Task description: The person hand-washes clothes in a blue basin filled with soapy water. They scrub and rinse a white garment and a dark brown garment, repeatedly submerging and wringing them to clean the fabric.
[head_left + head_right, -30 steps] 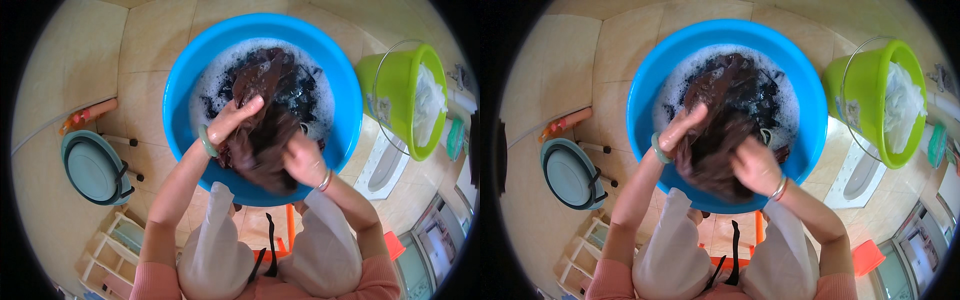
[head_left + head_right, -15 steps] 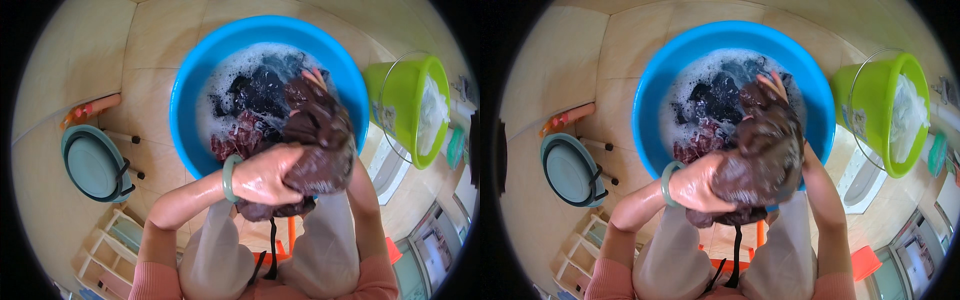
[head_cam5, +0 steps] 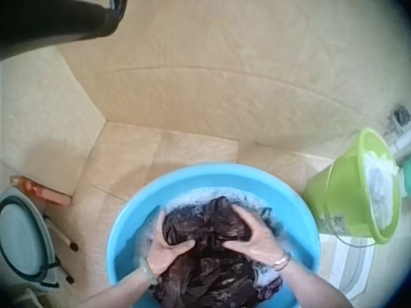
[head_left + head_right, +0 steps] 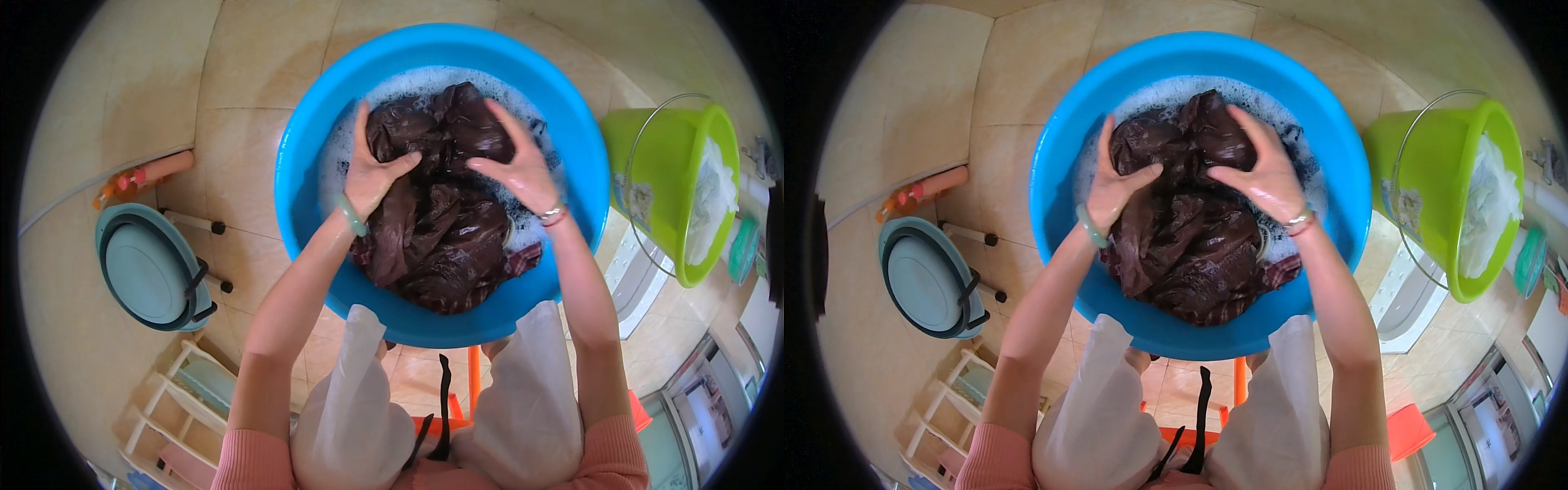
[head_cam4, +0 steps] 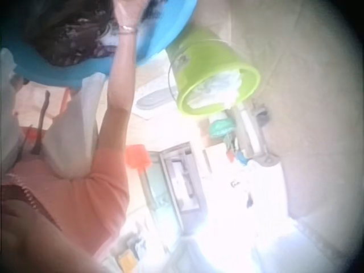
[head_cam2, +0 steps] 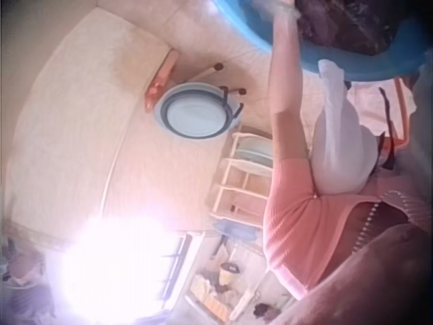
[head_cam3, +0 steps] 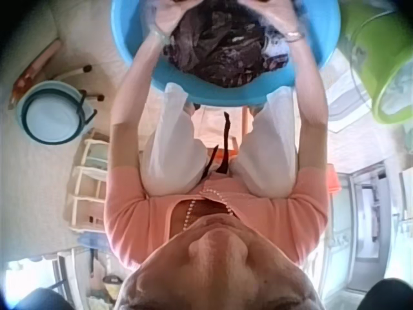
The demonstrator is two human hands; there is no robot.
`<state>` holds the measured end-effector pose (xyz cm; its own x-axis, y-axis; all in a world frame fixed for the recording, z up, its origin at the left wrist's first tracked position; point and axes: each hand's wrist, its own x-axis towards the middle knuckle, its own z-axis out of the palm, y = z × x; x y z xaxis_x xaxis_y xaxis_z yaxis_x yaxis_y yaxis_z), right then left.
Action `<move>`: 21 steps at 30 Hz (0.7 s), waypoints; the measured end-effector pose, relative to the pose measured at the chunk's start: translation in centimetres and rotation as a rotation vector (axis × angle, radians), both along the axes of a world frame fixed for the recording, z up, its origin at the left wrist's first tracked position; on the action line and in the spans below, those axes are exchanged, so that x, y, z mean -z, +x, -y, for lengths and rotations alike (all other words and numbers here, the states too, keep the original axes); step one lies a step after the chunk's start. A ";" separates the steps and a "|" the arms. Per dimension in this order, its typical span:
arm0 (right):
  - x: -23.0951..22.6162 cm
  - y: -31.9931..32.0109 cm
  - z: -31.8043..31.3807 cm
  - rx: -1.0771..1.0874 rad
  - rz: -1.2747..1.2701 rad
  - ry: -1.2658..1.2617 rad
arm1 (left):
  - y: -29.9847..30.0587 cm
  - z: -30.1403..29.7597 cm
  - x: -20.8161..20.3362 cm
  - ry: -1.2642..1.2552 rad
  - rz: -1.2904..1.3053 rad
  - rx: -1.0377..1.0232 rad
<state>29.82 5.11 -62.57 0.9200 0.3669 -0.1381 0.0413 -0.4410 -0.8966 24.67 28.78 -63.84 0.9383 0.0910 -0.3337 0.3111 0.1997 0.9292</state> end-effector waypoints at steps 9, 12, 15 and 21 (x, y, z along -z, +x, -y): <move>7.5 1.3 -6.8 -0.194 0.213 -0.643 | 1.9 -1.0 9.3 0.227 -0.384 -0.071; 8.4 1.8 -6.9 0.124 0.119 -0.426 | 2.5 -1.9 7.7 -0.193 -0.557 0.026; 2.9 0.3 -7.3 0.149 0.195 0.037 | 1.3 -1.1 3.0 -0.535 -0.333 -0.153; -6.5 -6.0 -9.2 -0.267 0.463 -0.123 | 1.2 0.4 -0.9 -0.874 -0.475 -0.026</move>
<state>23.82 14.35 -56.02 0.7718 0.6026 0.2027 0.5441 -0.4612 -0.7009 25.88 28.35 -62.90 0.6909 -0.3475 -0.6339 0.5985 0.7668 0.2319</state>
